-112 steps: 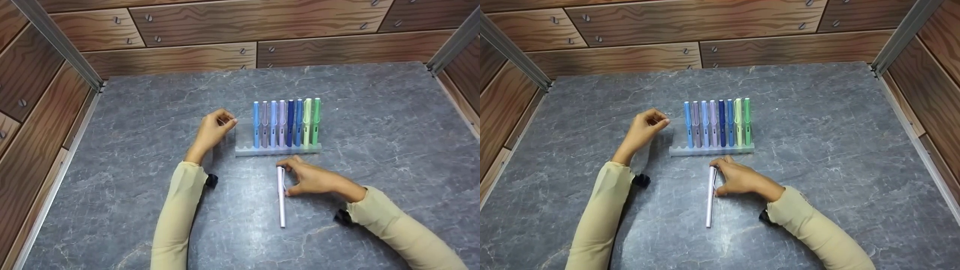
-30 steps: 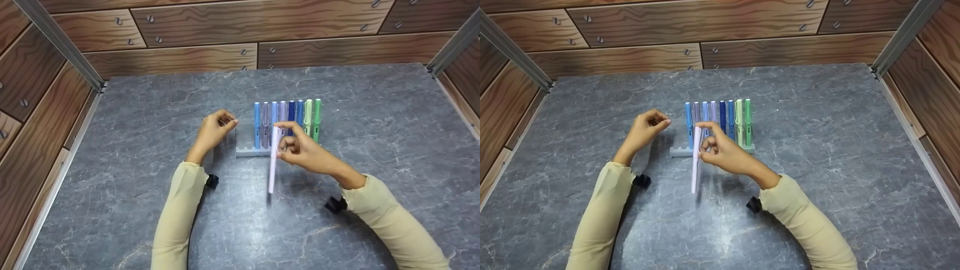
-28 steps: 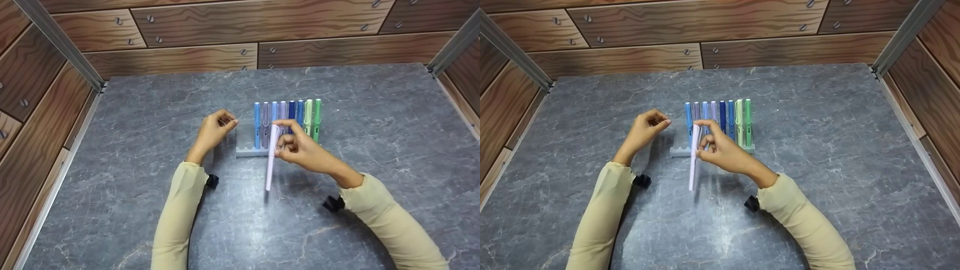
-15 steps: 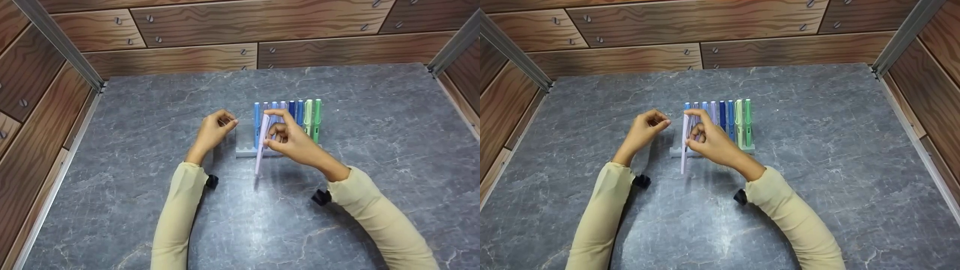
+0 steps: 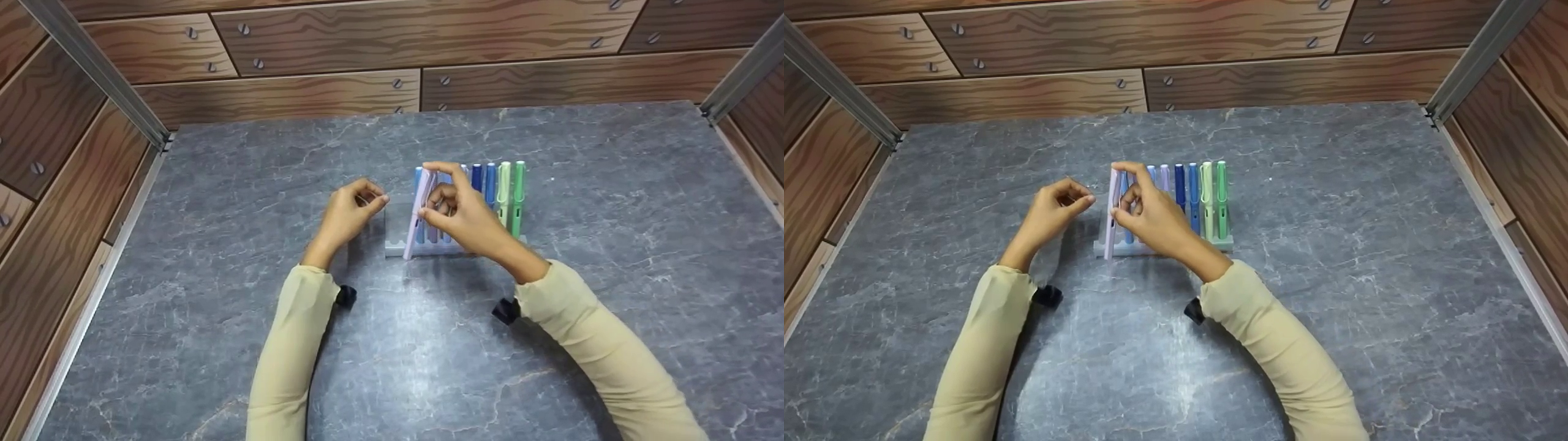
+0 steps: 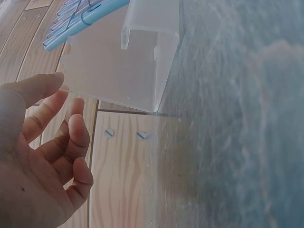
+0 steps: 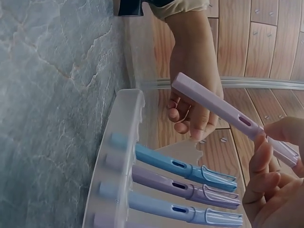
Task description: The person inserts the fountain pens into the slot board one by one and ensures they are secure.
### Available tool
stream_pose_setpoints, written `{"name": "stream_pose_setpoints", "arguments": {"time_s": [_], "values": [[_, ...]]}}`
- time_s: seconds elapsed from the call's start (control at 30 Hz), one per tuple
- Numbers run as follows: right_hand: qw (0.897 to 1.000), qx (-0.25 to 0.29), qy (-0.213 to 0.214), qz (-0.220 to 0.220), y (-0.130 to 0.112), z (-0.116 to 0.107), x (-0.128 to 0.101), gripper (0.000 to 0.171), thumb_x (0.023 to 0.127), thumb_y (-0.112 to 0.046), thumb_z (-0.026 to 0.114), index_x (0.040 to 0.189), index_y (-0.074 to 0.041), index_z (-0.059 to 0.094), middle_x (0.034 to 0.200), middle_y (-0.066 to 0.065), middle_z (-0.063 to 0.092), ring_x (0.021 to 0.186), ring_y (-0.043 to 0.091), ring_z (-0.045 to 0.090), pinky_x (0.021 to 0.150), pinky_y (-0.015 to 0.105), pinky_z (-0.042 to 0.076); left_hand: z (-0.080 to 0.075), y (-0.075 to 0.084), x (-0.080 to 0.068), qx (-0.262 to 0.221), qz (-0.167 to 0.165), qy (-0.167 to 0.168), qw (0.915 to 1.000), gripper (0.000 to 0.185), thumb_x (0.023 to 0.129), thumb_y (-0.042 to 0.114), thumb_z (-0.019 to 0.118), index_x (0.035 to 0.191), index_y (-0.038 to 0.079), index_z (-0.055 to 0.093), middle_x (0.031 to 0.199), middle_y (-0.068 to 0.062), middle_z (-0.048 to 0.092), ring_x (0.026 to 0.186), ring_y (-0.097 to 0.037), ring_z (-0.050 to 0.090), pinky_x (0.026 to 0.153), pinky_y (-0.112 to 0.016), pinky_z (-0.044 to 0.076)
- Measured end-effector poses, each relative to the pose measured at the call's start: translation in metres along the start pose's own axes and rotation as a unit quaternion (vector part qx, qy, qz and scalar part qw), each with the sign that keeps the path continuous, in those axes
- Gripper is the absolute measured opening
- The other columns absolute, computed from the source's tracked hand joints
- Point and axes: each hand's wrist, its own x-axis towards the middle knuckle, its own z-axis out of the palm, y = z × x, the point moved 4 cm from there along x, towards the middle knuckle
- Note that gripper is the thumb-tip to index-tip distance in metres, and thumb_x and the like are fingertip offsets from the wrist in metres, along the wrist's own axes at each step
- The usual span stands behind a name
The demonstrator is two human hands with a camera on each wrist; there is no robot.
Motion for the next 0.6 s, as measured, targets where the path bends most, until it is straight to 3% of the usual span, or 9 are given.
{"name": "stream_pose_setpoints", "arguments": {"time_s": [0.37,0.6], "values": [[0.999,-0.048,0.019,-0.018,0.005,0.009,0.014,0.062,0.087,-0.005,0.068,0.140,-0.014,0.037,0.081,0.008,0.062,0.065,0.014,0.051,0.060,0.021,0.044,-0.001,0.001,-0.001,-0.003,-0.005,-0.002,1.0000,0.015,0.089,0.021,0.069,0.095,0.008,0.070,0.082,-0.008,0.066,0.075,-0.019,0.058,0.065,-0.024,0.043],[0.992,-0.120,0.033,-0.032,0.008,0.012,0.016,0.059,0.089,-0.009,0.067,0.140,-0.012,0.039,0.082,0.009,0.064,0.063,0.013,0.052,0.059,0.023,0.043,0.000,-0.001,0.000,-0.007,-0.001,-0.001,1.0000,0.015,0.089,0.021,0.069,0.094,0.007,0.070,0.080,-0.008,0.065,0.075,-0.021,0.058,0.065,-0.023,0.042]]}}
